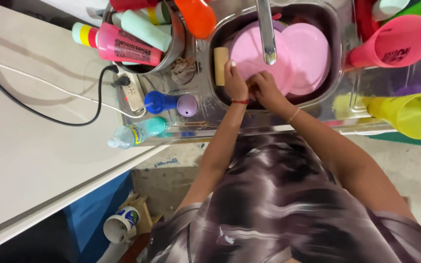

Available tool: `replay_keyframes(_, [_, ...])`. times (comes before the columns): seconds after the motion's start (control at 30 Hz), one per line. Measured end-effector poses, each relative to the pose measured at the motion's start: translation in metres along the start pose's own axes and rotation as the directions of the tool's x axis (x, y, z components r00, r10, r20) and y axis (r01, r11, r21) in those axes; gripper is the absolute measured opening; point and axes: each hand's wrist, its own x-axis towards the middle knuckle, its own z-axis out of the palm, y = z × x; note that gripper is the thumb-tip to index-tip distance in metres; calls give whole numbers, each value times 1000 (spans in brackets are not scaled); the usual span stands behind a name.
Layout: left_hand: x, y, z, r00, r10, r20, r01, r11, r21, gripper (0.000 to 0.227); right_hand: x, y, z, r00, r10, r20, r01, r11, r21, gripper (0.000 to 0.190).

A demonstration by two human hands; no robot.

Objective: Washing plastic plates, bowls, and cups in a sink using a sponge and soap.

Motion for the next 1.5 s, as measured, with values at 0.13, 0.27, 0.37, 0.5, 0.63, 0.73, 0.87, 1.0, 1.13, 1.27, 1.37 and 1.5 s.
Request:
replay_keyframes(0.13, [-15, 13, -6, 996, 33, 84, -27, 997, -77, 37, 61, 31, 19, 921, -332, -203, 346, 937, 39, 20])
replay_keyframes(0.27, [-22, 11, -6, 958, 286, 4, -286, 958, 16, 34, 80, 38, 20, 952, -230, -199, 245, 968, 50, 16])
replay_keyframes(0.37, [-20, 2, 5, 911, 401, -98, -387, 912, 140, 29, 88, 9, -8, 972, -85, -220, 86, 996, -5, 27])
replay_keyframes(0.5, [5, -31, 17, 963, 254, -89, -235, 956, 178, 31, 22, 2, 0, 979, -165, -120, 153, 983, -104, 26])
replay_keyframes(0.63, [34, -31, 15, 941, 317, -120, -307, 947, 98, 31, -15, 76, 0, 948, -310, 74, 318, 902, -292, 22])
replay_keyframes(0.73, [26, -30, 15, 886, 434, -164, -426, 901, 87, 27, -25, 70, -44, 994, -50, 102, 95, 856, -508, 22])
replay_keyframes(0.87, [2, 5, -3, 986, -54, 158, 31, 989, 141, 47, -16, 103, -88, 956, 231, -181, -285, 876, -389, 40])
replay_keyframes(1.0, [20, -69, 38, 938, -222, 264, 279, 939, -200, 67, -55, 63, -145, 882, 320, -347, -413, 878, -242, 47])
replay_keyframes(1.13, [6, -78, 36, 824, -139, 549, 489, 664, -565, 55, -108, 41, -157, 815, 389, -429, -548, 758, -355, 51])
replay_keyframes(1.27, [29, -126, 52, 890, -24, 456, 291, 799, -527, 62, -165, 117, -126, 827, 259, -499, -561, 433, -705, 46])
replay_keyframes(1.37, [-19, -14, -5, 930, 20, 368, 140, 904, -404, 77, -157, 88, -120, 846, 228, -482, -533, 413, -739, 57])
replay_keyframes(1.5, [-52, 9, -11, 873, -94, 479, 352, 801, -485, 78, -102, 41, -103, 814, 335, -475, -464, 866, -185, 40])
